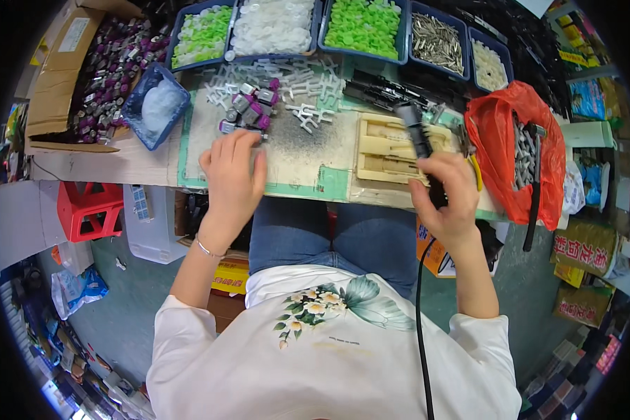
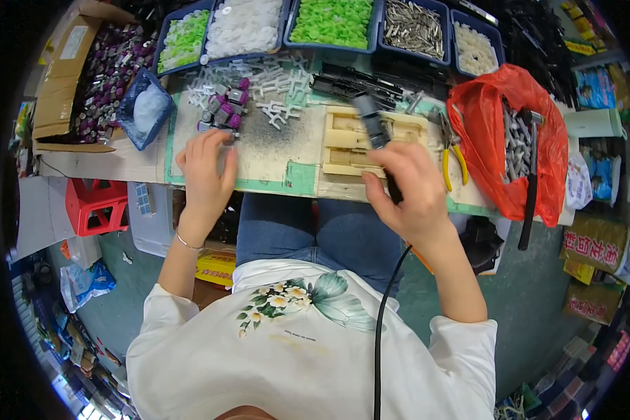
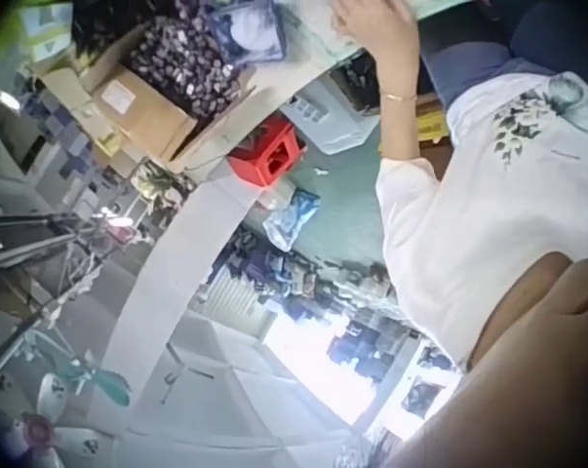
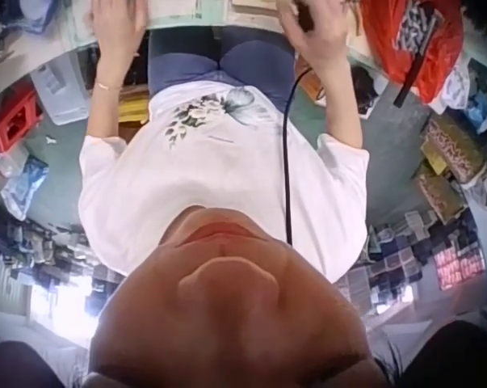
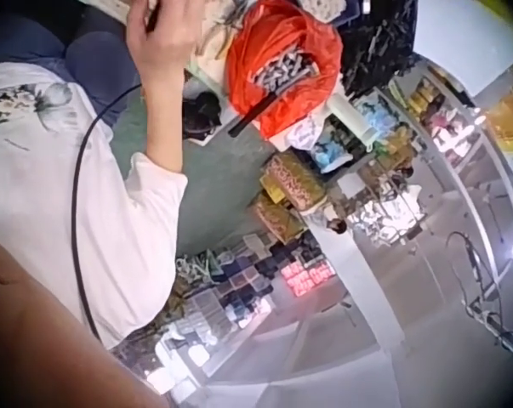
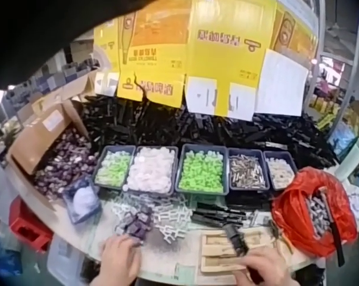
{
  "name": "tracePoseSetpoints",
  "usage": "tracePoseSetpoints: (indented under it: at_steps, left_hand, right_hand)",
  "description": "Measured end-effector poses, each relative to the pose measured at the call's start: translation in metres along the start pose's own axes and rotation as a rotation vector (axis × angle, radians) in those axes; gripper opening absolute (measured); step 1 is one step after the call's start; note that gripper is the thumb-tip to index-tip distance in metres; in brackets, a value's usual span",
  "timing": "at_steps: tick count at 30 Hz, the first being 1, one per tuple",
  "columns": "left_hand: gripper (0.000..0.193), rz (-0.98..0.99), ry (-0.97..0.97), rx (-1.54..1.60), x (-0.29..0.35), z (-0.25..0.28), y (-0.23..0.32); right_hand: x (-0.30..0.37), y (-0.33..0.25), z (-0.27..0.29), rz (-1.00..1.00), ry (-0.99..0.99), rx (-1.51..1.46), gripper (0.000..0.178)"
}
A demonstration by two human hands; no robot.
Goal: Assembling small plastic toy components and electronic parts at a factory workstation using hands and specialized tools.
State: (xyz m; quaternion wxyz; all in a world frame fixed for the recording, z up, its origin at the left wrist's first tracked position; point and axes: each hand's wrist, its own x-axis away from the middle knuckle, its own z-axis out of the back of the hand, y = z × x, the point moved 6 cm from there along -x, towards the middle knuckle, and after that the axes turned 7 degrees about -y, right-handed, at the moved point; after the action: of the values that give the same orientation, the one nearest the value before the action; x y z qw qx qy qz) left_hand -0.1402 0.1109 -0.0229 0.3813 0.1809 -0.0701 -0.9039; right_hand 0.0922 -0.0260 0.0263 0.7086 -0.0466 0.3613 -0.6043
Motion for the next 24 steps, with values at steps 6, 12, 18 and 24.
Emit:
tracePoseSetpoints:
  at_steps: [6, 12, 18, 24]
  left_hand:
    - [0.025, 0.015, 0.018, 0.146, -0.01, -0.01, -0.01]
    - [0.022, -0.007, 0.018, 0.154, -0.012, -0.009, -0.01]
    - [0.024, 0.064, -0.097, 0.446, -0.012, -0.015, -0.008]
    - [0.02, 0.155, -0.033, 0.545, -0.007, -0.018, -0.003]
  right_hand:
    - [0.007, 0.002, -0.019, 0.058, -0.126, 0.008, 0.026]
    - [0.013, 0.008, -0.011, -0.077, -0.244, 0.287, 0.025]
    - [0.015, 0.02, -0.011, -0.14, -0.365, 0.198, 0.028]
    - [0.021, 0.014, -0.023, -0.12, -0.278, 0.291, 0.029]
